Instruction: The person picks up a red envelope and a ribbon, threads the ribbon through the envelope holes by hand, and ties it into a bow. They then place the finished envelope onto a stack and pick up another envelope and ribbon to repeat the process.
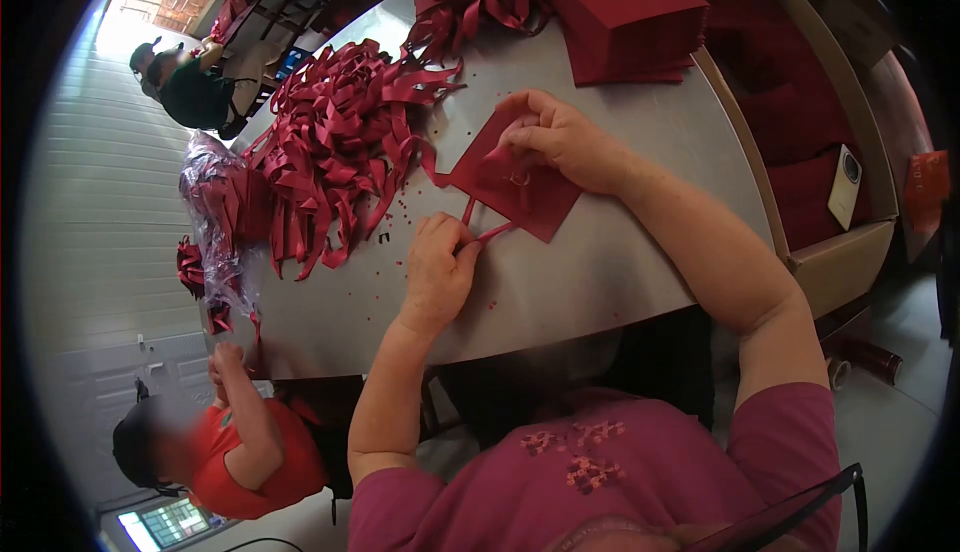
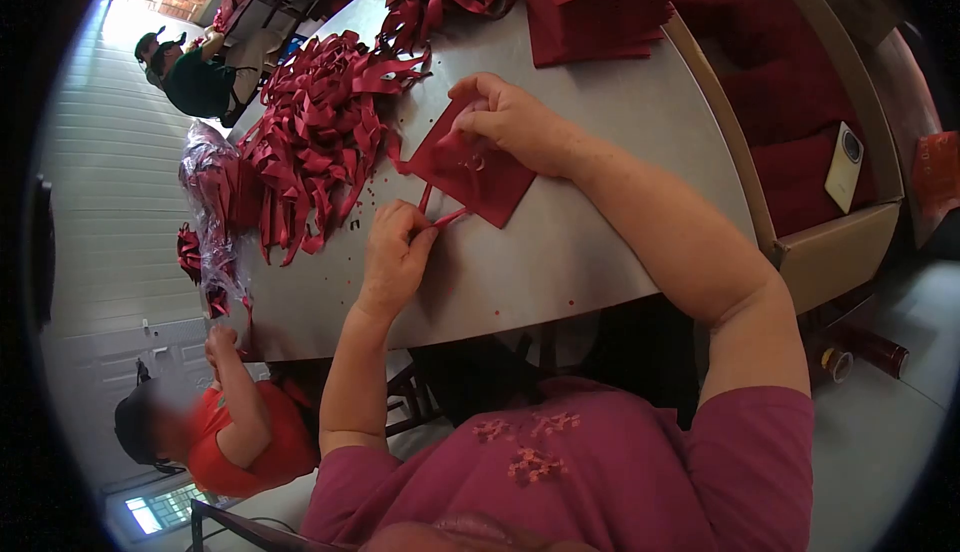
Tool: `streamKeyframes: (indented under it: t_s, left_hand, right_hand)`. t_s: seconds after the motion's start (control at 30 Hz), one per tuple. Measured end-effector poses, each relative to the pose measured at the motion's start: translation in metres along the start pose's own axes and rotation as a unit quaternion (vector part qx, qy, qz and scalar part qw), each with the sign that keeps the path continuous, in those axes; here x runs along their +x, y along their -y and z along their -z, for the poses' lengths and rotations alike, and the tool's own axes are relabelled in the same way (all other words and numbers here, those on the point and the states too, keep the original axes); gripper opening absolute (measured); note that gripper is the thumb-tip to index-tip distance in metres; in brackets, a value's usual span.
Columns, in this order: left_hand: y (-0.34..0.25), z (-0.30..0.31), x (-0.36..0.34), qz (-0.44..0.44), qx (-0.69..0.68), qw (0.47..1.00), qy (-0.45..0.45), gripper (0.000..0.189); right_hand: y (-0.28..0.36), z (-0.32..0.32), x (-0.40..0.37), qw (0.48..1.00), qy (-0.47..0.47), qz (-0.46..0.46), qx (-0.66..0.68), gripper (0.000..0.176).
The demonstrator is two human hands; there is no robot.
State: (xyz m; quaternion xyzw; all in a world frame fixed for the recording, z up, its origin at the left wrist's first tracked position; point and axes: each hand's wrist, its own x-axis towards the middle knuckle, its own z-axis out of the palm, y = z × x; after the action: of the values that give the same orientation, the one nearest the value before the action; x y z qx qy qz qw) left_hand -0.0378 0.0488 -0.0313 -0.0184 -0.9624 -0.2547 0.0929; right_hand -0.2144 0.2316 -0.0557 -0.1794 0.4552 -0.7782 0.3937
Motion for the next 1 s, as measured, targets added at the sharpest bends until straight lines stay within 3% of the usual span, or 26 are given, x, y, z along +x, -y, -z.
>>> streamKeyframes:
  t_s: [0.2,0.3,0.37,0.4,0.43,0.5,0.53,0.6,0.63,0.7,0.77,0.83,0.9,1.0]
  left_hand:
    - [0.013,0.026,-0.036,0.030,-0.042,0.998,0.023,0.007]
    - [0.015,0.035,-0.039,0.054,-0.080,0.994,0.047,0.014]
    - [0.010,0.047,-0.036,0.092,-0.132,0.986,-0.040,0.031]
    - [0.003,0.051,-0.031,0.061,-0.046,0.995,-0.068,0.044]
    - [-0.008,0.051,-0.025,0.061,-0.044,0.995,-0.068,0.044]
    - [-0.031,0.038,-0.009,-0.057,0.120,0.988,-0.076,0.047]
    - [-0.041,0.027,-0.003,-0.058,0.123,0.987,-0.080,0.047]
    - [-0.057,0.008,0.010,-0.151,0.189,0.970,-0.007,0.041]
    - [-0.056,-0.002,0.015,-0.153,0.194,0.969,-0.010,0.041]
    - [-0.049,-0.017,0.024,-0.252,0.229,0.940,-0.003,0.034]
    - [-0.048,-0.017,0.025,-0.273,0.226,0.935,0.021,0.028]
    - [-0.042,-0.019,0.024,-0.351,0.253,0.901,-0.008,0.029]
    - [-0.037,-0.018,0.027,-0.367,0.253,0.895,-0.037,0.029]
    - [-0.041,-0.006,0.039,-0.351,0.207,0.906,-0.112,0.028]
  right_hand:
    - [-0.001,-0.003,0.003,1.000,-0.015,0.004,-0.023,0.029]
    - [0.000,-0.003,0.001,0.999,-0.014,0.003,-0.044,0.029]
    - [-0.002,-0.003,0.003,0.999,-0.014,0.003,-0.031,0.029]
    - [-0.002,-0.003,0.003,0.999,-0.015,0.005,-0.029,0.029]
    - [-0.001,-0.004,0.003,1.000,-0.018,-0.008,-0.017,0.029]
    - [0.000,-0.004,0.004,1.000,-0.017,-0.018,-0.009,0.029]
    - [-0.002,-0.003,0.004,1.000,-0.017,-0.017,0.010,0.028]
    - [-0.003,-0.001,0.005,0.999,-0.011,-0.011,0.028,0.027]
    - [-0.004,0.000,0.005,0.999,-0.006,-0.010,0.047,0.027]
    - [-0.003,0.002,0.005,0.998,0.001,-0.008,0.064,0.026]
    - [-0.002,0.005,0.006,0.997,0.019,-0.019,0.075,0.026]
    - [0.003,0.005,0.004,0.996,0.032,-0.010,0.078,0.026]
    - [0.013,0.003,0.001,0.996,0.048,0.000,0.080,0.027]
    - [0.047,0.008,-0.012,0.947,0.154,0.137,0.245,0.042]
